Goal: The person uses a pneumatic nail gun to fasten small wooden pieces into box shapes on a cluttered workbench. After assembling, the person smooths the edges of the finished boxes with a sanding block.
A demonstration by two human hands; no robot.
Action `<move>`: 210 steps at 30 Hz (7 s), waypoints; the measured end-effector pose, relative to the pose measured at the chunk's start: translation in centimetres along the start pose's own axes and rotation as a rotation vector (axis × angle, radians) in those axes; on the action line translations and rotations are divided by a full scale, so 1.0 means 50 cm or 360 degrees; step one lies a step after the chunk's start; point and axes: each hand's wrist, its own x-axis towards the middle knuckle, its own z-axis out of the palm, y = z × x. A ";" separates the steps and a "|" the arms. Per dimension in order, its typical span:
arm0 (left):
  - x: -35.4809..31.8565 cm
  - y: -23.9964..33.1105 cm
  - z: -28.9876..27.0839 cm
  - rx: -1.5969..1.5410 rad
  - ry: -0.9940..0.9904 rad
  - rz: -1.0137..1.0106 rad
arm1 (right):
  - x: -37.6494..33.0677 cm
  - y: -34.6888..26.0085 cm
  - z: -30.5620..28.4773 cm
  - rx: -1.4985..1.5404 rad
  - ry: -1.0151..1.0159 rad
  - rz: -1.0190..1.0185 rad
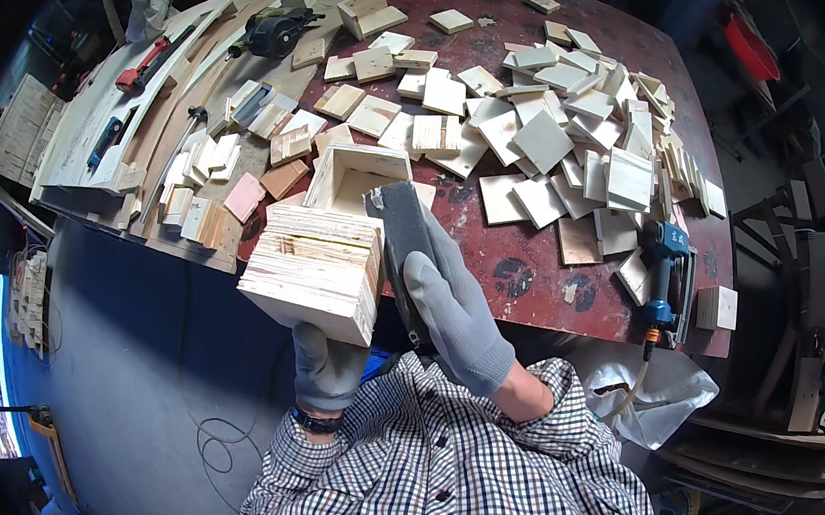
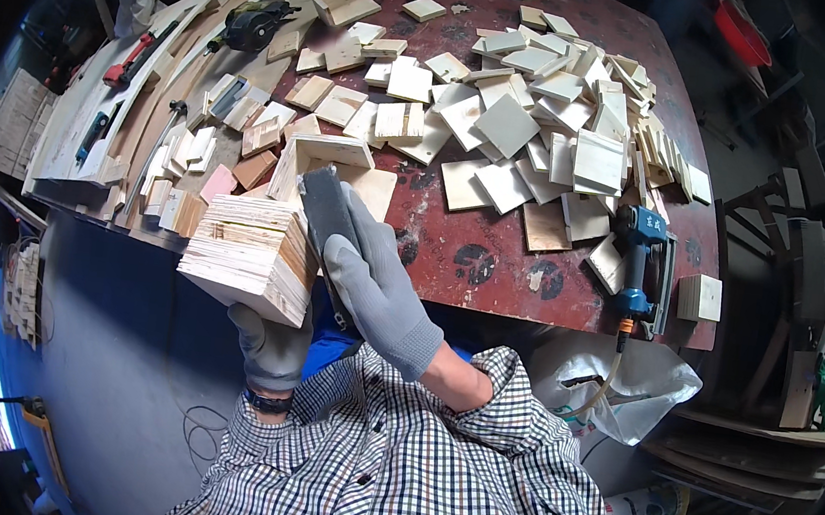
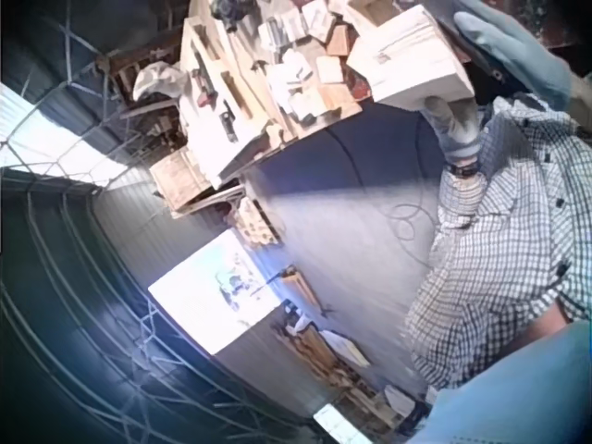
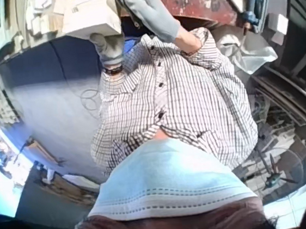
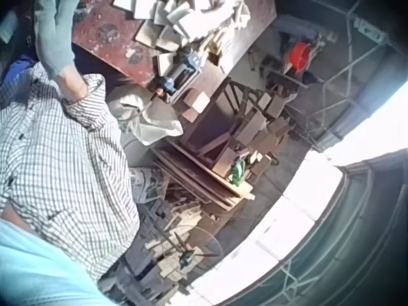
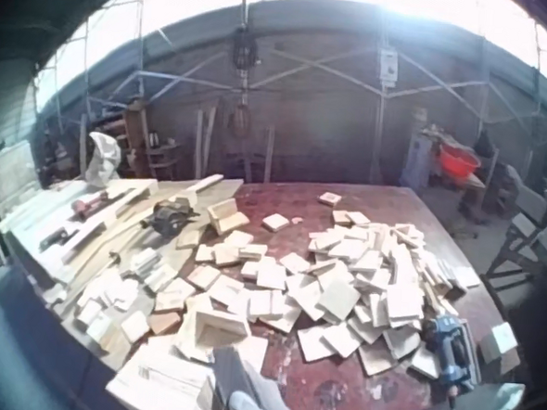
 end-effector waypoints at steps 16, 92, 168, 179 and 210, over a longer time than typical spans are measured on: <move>0.030 0.000 0.036 0.0446 0.0067 0.0181 | -0.027 -0.023 -0.011 -0.0198 -0.0114 -0.0116; 0.062 0.065 0.061 0.1639 0.0033 0.0711 | -0.096 -0.064 -0.066 -0.0129 -0.0192 0.0127; 0.060 0.031 0.038 0.0338 0.0256 -0.0166 | -0.011 -0.062 -0.006 -0.0618 -0.0155 -0.0448; 0.059 0.006 0.034 0.0889 0.0302 0.0112 | -0.037 -0.050 -0.014 -0.0943 -0.0327 -0.0329; 0.017 0.038 0.051 0.1818 -0.0303 0.0225 | 0.005 -0.088 -0.058 -0.1725 -0.0554 -0.1412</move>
